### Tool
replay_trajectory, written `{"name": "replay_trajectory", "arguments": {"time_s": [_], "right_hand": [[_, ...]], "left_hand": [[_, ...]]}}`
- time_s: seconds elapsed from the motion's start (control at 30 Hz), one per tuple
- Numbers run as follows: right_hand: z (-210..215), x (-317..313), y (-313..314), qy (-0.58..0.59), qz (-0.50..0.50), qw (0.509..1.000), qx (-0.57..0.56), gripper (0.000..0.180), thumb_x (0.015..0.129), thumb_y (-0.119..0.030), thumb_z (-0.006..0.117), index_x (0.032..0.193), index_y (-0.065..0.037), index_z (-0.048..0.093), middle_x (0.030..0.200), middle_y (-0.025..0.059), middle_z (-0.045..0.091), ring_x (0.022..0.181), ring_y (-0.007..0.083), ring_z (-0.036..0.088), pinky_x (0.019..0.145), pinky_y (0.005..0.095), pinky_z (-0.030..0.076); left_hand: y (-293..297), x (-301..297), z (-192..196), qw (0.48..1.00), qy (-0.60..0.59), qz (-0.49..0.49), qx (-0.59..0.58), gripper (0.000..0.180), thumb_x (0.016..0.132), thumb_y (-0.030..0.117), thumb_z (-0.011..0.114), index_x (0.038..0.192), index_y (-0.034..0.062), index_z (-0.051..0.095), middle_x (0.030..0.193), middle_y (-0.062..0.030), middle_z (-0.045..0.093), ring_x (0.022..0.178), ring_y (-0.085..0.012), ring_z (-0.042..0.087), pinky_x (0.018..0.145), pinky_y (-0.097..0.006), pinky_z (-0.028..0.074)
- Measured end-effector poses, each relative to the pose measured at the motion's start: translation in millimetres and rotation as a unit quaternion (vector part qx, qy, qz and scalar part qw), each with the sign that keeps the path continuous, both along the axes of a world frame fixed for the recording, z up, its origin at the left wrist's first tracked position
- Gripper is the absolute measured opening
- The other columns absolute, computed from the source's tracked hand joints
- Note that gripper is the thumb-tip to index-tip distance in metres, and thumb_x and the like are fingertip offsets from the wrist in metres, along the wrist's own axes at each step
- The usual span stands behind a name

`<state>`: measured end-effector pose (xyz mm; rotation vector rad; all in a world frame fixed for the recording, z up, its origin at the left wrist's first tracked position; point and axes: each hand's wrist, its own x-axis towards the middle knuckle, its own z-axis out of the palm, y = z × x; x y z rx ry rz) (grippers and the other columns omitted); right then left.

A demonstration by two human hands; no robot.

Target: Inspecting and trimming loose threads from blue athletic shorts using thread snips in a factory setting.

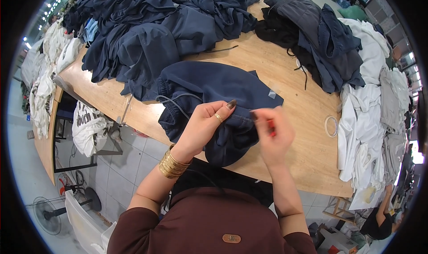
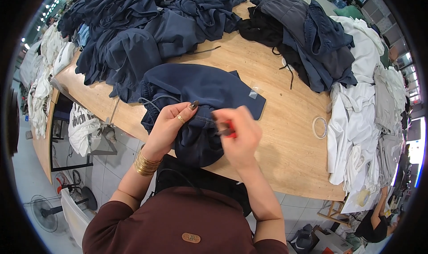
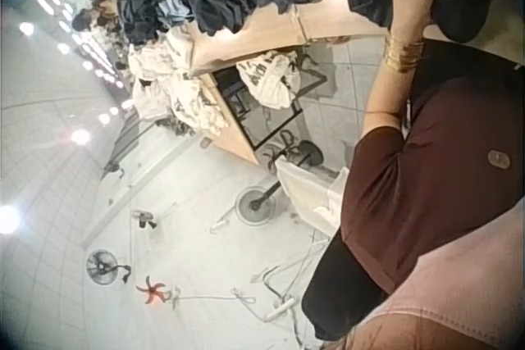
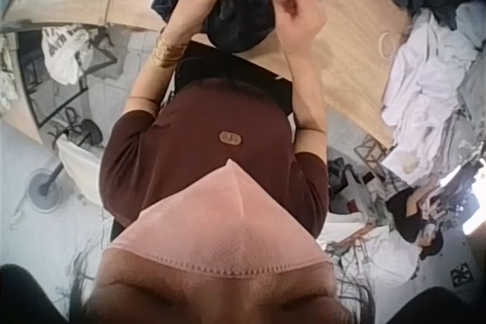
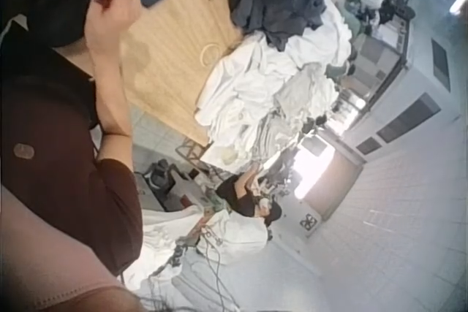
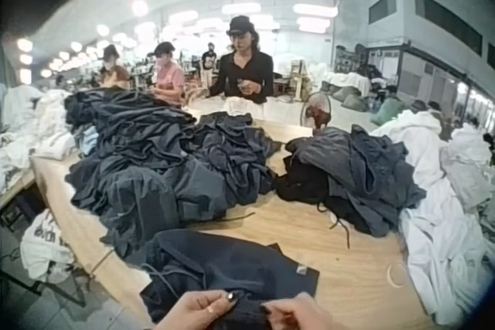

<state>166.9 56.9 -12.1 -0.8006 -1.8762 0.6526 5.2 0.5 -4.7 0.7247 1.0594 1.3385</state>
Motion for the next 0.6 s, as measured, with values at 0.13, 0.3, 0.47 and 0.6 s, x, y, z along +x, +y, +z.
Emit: {"name": "replay_trajectory", "arguments": {"time_s": [0.13, 0.3, 0.47, 0.6], "right_hand": [[4.6, 15.0, 24.7, 0.151, -0.102, 0.973, -0.141, 0.009, 0.081, 0.0, 0.063, 0.089, -0.005, 0.063, 0.071, -0.0007, 0.05, 0.058, 0.0075, 0.042, 0.053, 0.0195, 0.032], [25.9, 11.7, 16.6, -0.03, 0.04, 0.993, -0.109, 0.033, 0.074, 0.004, 0.069, 0.105, -0.009, 0.067, 0.085, 0.0022, 0.048, 0.071, 0.0102, 0.048, 0.059, 0.0232, 0.041], [11.8, 1.4, 11.0, 0.054, 0.017, 0.99, -0.129, 0.01, 0.078, 0.004, 0.064, 0.085, -0.004, 0.063, 0.08, 0.0017, 0.049, 0.07, 0.0091, 0.052, 0.062, 0.0227, 0.044], [20.7, 11.4, 30.3, 0.204, 0.02, 0.946, -0.252, 0.028, 0.083, 0.004, 0.06, 0.11, -0.001, 0.055, 0.091, 0.0027, 0.059, 0.077, 0.0059, 0.056, 0.073, 0.0196, 0.046]], "left_hand": [[-2.2, -5.9, -8.0, 1.0, 0.013, -0.001, 0.022, 0.024, 0.096, 0.02, 0.051, 0.094, -0.0013, 0.061, 0.085, 0.007, 0.057, 0.077, 0.002, 0.047, 0.07, -0.014, 0.04], [-3.1, -8.0, -7.5, 0.999, 0.042, -0.003, 0.021, 0.024, 0.096, 0.02, 0.051, 0.092, -0.001, 0.061, 0.084, 0.0075, 0.057, 0.077, 0.0021, 0.046, 0.07, -0.014, 0.039], [-1.6, -6.5, -7.8, 0.998, 0.055, -0.019, 0.023, 0.023, 0.096, 0.02, 0.052, 0.088, 0.0002, 0.061, 0.082, 0.0082, 0.056, 0.076, 0.0025, 0.045, 0.068, -0.014, 0.038], [-2.4, -6.9, -7.0, 0.999, 0.035, 0.0, 0.008, 0.022, 0.095, 0.019, 0.053, 0.086, 0.0009, 0.06, 0.081, 0.0085, 0.055, 0.073, 0.0023, 0.044, 0.066, -0.014, 0.038]]}}
